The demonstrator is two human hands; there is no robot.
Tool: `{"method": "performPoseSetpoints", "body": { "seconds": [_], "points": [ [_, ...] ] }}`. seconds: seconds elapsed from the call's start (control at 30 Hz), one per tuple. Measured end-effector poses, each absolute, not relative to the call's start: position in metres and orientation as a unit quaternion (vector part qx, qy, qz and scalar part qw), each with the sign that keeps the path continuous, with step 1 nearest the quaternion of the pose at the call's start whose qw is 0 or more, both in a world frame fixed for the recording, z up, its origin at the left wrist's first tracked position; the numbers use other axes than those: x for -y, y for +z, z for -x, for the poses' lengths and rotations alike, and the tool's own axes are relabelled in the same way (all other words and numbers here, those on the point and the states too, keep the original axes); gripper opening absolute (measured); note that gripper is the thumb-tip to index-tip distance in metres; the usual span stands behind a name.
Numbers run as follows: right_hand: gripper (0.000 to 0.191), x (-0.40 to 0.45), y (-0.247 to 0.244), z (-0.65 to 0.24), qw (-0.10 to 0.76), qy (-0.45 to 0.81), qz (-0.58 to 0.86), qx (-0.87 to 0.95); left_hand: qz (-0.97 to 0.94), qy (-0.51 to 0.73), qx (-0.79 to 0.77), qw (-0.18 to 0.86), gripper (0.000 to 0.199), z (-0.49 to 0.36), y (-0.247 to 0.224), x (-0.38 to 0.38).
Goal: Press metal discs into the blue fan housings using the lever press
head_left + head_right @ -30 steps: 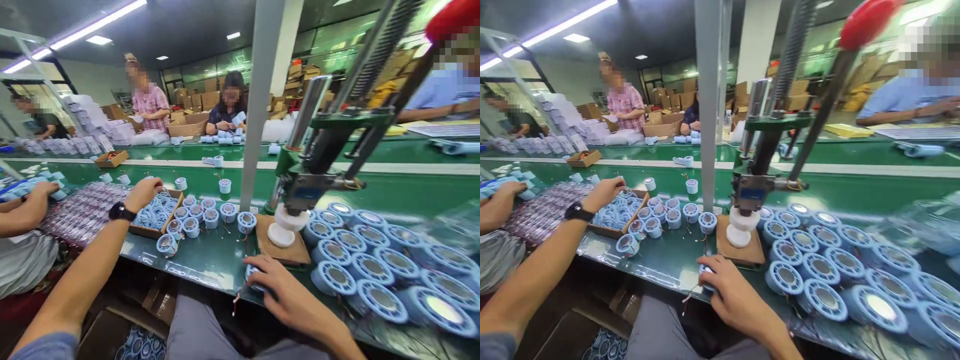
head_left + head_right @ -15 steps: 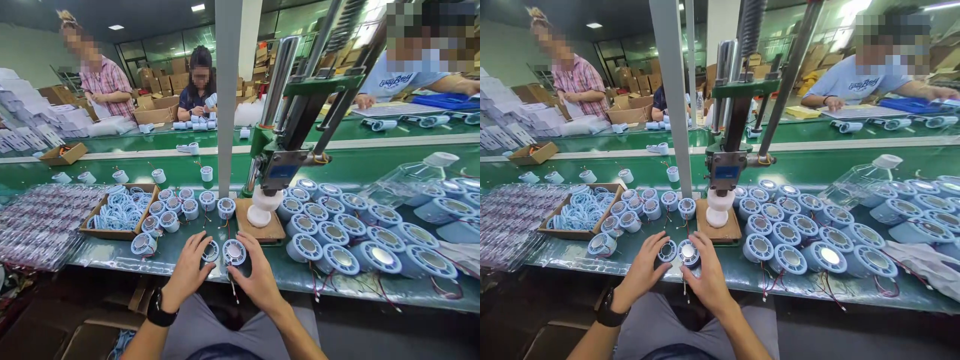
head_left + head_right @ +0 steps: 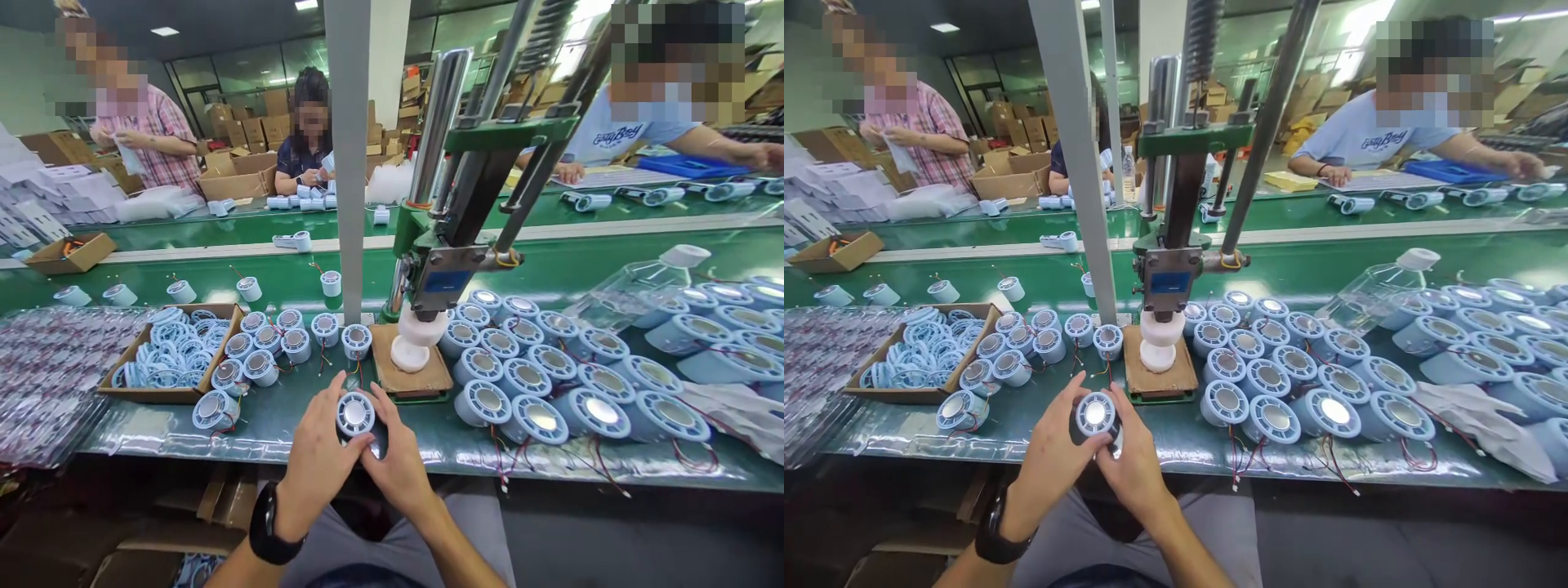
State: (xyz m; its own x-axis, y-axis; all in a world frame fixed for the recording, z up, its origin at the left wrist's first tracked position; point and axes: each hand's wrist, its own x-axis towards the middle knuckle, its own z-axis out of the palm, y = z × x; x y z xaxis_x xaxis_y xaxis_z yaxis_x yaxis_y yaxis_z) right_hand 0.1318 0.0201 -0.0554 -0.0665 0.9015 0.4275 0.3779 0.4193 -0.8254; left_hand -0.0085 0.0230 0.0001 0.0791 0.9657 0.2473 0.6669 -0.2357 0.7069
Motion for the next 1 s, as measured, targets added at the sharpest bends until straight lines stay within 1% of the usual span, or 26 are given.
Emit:
{"method": "performPoseSetpoints", "body": {
  "seconds": [0.17, 0.3, 0.37, 0.43, 0.5, 0.6, 0.63, 0.67, 0.7, 0.77, 0.83, 0.87, 0.93, 1.0],
  "points": [
    [0.066, -0.021, -0.057, -0.131, 0.462, 0.25, 0.464, 0.713, -0.68, 0.372, -0.577, 0.258, 0.076, 0.012, -0.01, -0.023],
    [0.064, -0.02, -0.056, -0.14, 0.415, 0.252, 0.449, 0.75, -0.677, 0.388, -0.544, 0.31, 0.058, 0.011, -0.022, -0.021],
    [0.064, -0.021, -0.037, -0.156, 0.368, 0.235, 0.431, 0.79, -0.661, 0.388, -0.541, 0.346, 0.054, 0.011, -0.024, -0.022],
    [0.062, -0.027, 0.006, -0.181, 0.345, 0.169, 0.41, 0.827, -0.634, 0.382, -0.561, 0.371, 0.053, 0.01, -0.017, -0.028],
    [0.056, -0.042, 0.075, -0.208, 0.384, 0.043, 0.401, 0.83, -0.616, 0.388, -0.573, 0.377, 0.054, 0.006, -0.004, -0.041],
    [0.043, -0.085, 0.197, -0.241, 0.503, -0.178, 0.406, 0.742, -0.621, 0.434, -0.541, 0.366, 0.055, -0.01, 0.02, -0.072],
    [0.042, -0.104, 0.233, -0.248, 0.535, -0.214, 0.428, 0.697, -0.624, 0.45, -0.525, 0.364, 0.055, -0.019, 0.026, -0.084],
    [0.041, -0.125, 0.263, -0.254, 0.564, -0.217, 0.444, 0.662, -0.626, 0.463, -0.511, 0.365, 0.054, -0.028, 0.03, -0.096],
    [0.038, -0.146, 0.287, -0.258, 0.586, -0.182, 0.454, 0.646, -0.628, 0.471, -0.498, 0.369, 0.054, -0.038, 0.033, -0.107],
    [0.028, -0.185, 0.314, -0.264, 0.603, -0.089, 0.461, 0.645, -0.627, 0.485, -0.471, 0.387, 0.054, -0.058, 0.034, -0.126],
    [0.017, -0.213, 0.32, -0.267, 0.602, -0.025, 0.438, 0.667, -0.623, 0.497, -0.437, 0.416, 0.052, -0.075, 0.031, -0.139],
    [0.016, -0.222, 0.318, -0.268, 0.604, -0.015, 0.421, 0.676, -0.623, 0.502, -0.417, 0.433, 0.051, -0.08, 0.028, -0.143],
    [0.027, -0.23, 0.311, -0.269, 0.62, -0.005, 0.394, 0.679, -0.626, 0.501, -0.386, 0.456, 0.048, -0.086, 0.024, -0.148],
    [0.045, -0.232, 0.305, -0.269, 0.634, 0.001, 0.387, 0.669, -0.635, 0.493, -0.38, 0.457, 0.046, -0.087, 0.019, -0.149]
  ]
}}
